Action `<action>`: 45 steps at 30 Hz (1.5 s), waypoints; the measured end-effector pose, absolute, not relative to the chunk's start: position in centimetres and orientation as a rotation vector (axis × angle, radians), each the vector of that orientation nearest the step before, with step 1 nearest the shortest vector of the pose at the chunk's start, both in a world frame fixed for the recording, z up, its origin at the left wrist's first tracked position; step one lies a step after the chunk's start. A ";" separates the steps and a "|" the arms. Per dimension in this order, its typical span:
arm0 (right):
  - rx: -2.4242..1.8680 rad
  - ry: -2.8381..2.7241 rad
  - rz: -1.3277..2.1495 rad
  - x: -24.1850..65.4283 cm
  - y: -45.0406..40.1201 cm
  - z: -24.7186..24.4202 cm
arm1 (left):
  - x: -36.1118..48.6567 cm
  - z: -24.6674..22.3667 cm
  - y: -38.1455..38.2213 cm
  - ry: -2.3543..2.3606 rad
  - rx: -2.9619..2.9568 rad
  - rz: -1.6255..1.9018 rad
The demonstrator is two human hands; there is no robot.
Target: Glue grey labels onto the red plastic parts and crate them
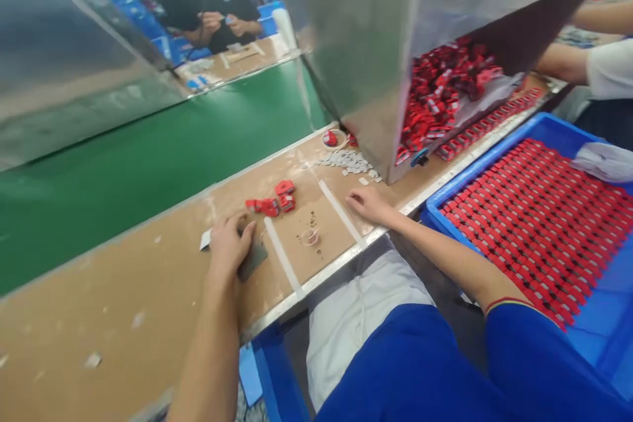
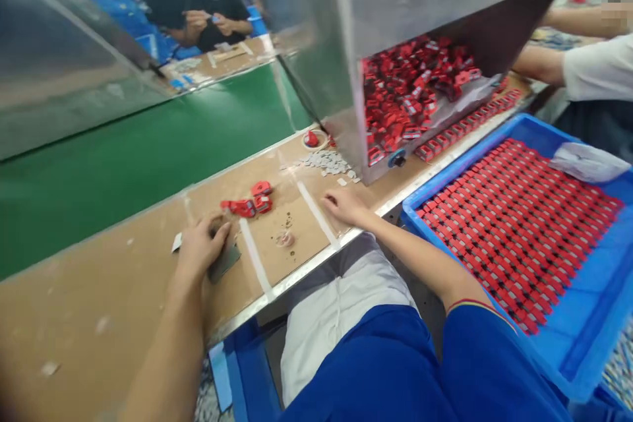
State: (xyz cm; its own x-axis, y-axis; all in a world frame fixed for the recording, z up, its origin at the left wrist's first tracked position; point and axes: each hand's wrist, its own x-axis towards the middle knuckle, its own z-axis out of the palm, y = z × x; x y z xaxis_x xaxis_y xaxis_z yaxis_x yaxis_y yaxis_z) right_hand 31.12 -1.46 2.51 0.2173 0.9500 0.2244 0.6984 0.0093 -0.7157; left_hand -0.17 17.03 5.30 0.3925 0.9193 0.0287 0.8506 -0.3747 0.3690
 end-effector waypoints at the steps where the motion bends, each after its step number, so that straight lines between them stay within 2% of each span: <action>1: -1.753 -1.522 0.427 31.1 -1.7 2.2 | -0.3 5.0 17.0 1.546 2.351 0.337; 5: -1.720 -1.486 0.453 31.5 -2.0 1.4 | 0.6 4.9 17.0 1.328 2.372 0.515; 8: -1.712 -1.441 0.450 31.9 -1.9 1.2 | 2.3 5.4 17.6 1.113 2.407 0.494; 14: -1.738 -1.340 0.414 32.0 -2.0 0.7 | 2.9 5.7 18.8 1.315 2.273 0.483; 16: -1.748 -1.298 0.409 32.0 -2.0 0.7 | 1.7 5.4 18.2 1.315 2.091 0.624; 19: -1.756 -1.246 0.419 32.1 -2.1 0.6 | -0.1 5.1 15.6 1.056 1.564 0.840; 22: -1.753 -1.221 0.428 32.1 -2.1 0.3 | -0.9 4.9 11.7 0.803 1.126 0.929; 26: -1.750 -1.211 0.396 32.5 -2.1 -0.1 | -0.4 4.4 7.2 0.671 0.832 0.960; 33: -1.578 -1.243 0.378 30.8 -3.2 0.7 | 0.9 1.8 2.9 0.690 0.930 0.942; 38: -1.417 -1.554 0.697 26.1 -3.5 1.5 | 1.7 0.0 1.1 0.586 1.037 0.929; 45: -1.350 -1.584 0.467 23.1 -1.1 2.6 | 1.6 0.0 1.1 0.524 0.950 0.902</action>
State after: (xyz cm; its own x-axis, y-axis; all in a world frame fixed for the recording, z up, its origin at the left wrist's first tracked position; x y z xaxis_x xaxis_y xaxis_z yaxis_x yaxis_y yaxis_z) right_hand 23.13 -1.08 2.64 0.0814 0.9056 0.4163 0.5351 0.3127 -0.7848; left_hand 1.64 1.09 0.03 0.5403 0.8414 -0.0043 -0.4213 0.2749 0.8643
